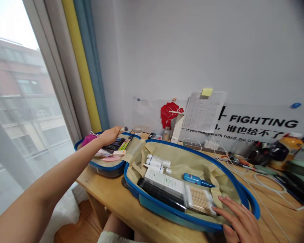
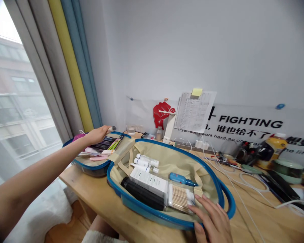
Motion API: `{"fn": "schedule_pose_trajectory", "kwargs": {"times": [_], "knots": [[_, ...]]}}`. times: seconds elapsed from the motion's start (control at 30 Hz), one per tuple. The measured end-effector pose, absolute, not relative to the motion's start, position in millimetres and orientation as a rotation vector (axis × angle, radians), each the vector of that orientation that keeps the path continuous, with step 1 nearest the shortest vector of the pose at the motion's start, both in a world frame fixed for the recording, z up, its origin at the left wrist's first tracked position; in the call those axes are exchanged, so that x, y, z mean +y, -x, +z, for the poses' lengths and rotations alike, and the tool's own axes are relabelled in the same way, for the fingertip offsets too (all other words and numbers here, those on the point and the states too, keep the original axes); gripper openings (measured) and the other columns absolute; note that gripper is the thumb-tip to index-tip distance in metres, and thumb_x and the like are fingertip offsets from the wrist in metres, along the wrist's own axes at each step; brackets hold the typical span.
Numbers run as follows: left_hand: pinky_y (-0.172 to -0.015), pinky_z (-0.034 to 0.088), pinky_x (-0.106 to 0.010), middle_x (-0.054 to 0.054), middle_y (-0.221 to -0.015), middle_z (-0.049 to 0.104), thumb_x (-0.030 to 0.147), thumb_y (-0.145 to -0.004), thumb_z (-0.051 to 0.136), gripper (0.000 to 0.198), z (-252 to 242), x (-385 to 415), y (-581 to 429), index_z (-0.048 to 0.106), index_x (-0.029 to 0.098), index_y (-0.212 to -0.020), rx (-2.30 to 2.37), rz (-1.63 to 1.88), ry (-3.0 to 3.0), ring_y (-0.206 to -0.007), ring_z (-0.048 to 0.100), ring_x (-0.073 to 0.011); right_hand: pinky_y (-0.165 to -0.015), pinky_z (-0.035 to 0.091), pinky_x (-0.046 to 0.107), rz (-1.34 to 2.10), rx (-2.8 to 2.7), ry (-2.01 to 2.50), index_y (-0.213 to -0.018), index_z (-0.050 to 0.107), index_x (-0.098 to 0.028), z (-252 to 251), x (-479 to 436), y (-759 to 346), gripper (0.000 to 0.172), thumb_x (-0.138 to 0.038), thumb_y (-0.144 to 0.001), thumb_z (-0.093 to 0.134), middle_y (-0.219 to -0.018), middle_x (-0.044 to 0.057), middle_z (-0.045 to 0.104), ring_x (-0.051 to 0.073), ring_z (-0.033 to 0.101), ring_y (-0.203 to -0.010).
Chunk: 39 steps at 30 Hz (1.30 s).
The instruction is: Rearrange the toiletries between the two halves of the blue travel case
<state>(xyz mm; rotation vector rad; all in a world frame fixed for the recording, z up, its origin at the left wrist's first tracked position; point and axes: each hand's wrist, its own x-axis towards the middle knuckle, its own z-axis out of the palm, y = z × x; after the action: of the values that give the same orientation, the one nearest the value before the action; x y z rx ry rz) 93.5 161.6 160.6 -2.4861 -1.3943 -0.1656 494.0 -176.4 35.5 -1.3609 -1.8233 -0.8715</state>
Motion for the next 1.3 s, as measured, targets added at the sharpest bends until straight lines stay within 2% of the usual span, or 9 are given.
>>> {"fn": "schedule_pose_trajectory", "kwargs": {"times": [0.13, 0.23, 0.33, 0.47, 0.6, 0.8, 0.93, 1.03, 1.3], "knots": [[-0.09, 0.044, -0.032, -0.012, -0.129, 0.048, 0.031, -0.097, 0.022, 0.041, 170, 127, -160, 0.031, 0.02, -0.136, -1.102, -0.212, 2.64, -0.106, 0.058, -0.0225, -0.093, 0.04, 0.041, -0.839, -1.817, 1.383, -0.098, 0.063, -0.024, 35, -176, -493, 0.026, -0.031, -0.088, 0.041, -0.111, 0.008, 0.062, 0.024, 0.057, -0.105], [-0.09, 0.044, -0.032, -0.01, -0.121, 0.053, 0.032, -0.096, 0.028, 0.038, 156, 100, -206, 0.039, 0.022, -0.131, -0.866, -0.128, 2.764, -0.106, 0.058, -0.0224, -0.092, 0.04, 0.041, -0.834, -1.821, 1.371, -0.098, 0.063, -0.023, 35, -176, -492, 0.025, -0.029, -0.088, 0.041, -0.109, 0.008, 0.062, 0.023, 0.057, -0.105], [-0.083, 0.046, -0.031, -0.01, -0.114, 0.057, 0.029, -0.094, 0.033, 0.035, 139, 85, -237, 0.046, 0.02, -0.125, -0.746, -0.005, 2.828, -0.099, 0.061, -0.0228, -0.091, 0.041, 0.039, -0.833, -1.822, 1.367, -0.097, 0.064, -0.023, 36, -176, -492, 0.026, -0.029, -0.087, 0.041, -0.108, 0.008, 0.063, 0.023, 0.057, -0.105], [-0.078, 0.047, -0.033, -0.014, -0.112, 0.058, 0.025, -0.093, 0.033, 0.034, 131, 91, -259, 0.05, 0.017, -0.121, -0.761, 0.089, 2.84, -0.097, 0.061, -0.0241, -0.09, 0.041, 0.038, -0.849, -1.813, 1.365, -0.097, 0.063, -0.024, 37, -175, -491, 0.024, -0.028, -0.087, 0.041, -0.107, 0.006, 0.063, 0.022, 0.058, -0.105], [-0.079, 0.046, -0.031, -0.014, -0.112, 0.06, 0.021, -0.089, 0.04, 0.033, 129, 109, -272, 0.053, 0.016, -0.119, -0.833, 0.178, 2.852, -0.098, 0.061, -0.0236, -0.09, 0.04, 0.038, -0.863, -1.819, 1.329, -0.098, 0.061, -0.022, 40, -174, -489, 0.023, -0.027, -0.087, 0.041, -0.108, 0.007, 0.062, 0.022, 0.057, -0.105], [-0.083, 0.045, -0.032, -0.01, -0.122, 0.058, 0.03, -0.09, 0.042, 0.035, 116, 122, -278, 0.054, 0.023, -0.123, -0.883, 0.301, 2.937, -0.104, 0.059, -0.0235, -0.091, 0.04, 0.039, -0.85, -1.824, 1.314, -0.098, 0.062, -0.023, 41, -174, -487, 0.024, -0.029, -0.087, 0.041, -0.108, 0.007, 0.061, 0.023, 0.056, -0.106], [-0.093, 0.043, -0.039, -0.009, -0.123, 0.056, 0.037, -0.094, 0.04, 0.037, 111, 127, -280, 0.051, 0.022, -0.125, -0.914, 0.309, 3.013, -0.109, 0.056, -0.0216, -0.093, 0.038, 0.041, -0.847, -1.829, 1.317, -0.1, 0.06, -0.022, 39, -174, -488, 0.023, -0.028, -0.088, 0.041, -0.109, 0.008, 0.061, 0.024, 0.055, -0.107], [-0.094, 0.044, -0.046, -0.01, -0.123, 0.055, 0.04, -0.092, 0.048, 0.039, 109, 130, -282, 0.051, 0.017, -0.123, -0.925, 0.291, 3.072, -0.109, 0.055, -0.0222, -0.093, 0.038, 0.04, -0.84, -1.823, 1.336, -0.1, 0.061, -0.023, 38, -174, -488, 0.024, -0.029, -0.088, 0.041, -0.109, 0.008, 0.061, 0.024, 0.056, -0.107], [-0.09, 0.048, -0.045, -0.009, -0.122, 0.054, 0.036, -0.09, 0.053, 0.034, 104, 137, -283, 0.054, 0.017, -0.118, -0.945, 0.211, 3.176, -0.107, 0.055, -0.0216, -0.092, 0.039, 0.04, -0.862, -1.824, 1.344, -0.098, 0.062, -0.023, 35, -176, -491, 0.024, -0.029, -0.087, 0.041, -0.109, 0.008, 0.062, 0.024, 0.057, -0.105]]}}
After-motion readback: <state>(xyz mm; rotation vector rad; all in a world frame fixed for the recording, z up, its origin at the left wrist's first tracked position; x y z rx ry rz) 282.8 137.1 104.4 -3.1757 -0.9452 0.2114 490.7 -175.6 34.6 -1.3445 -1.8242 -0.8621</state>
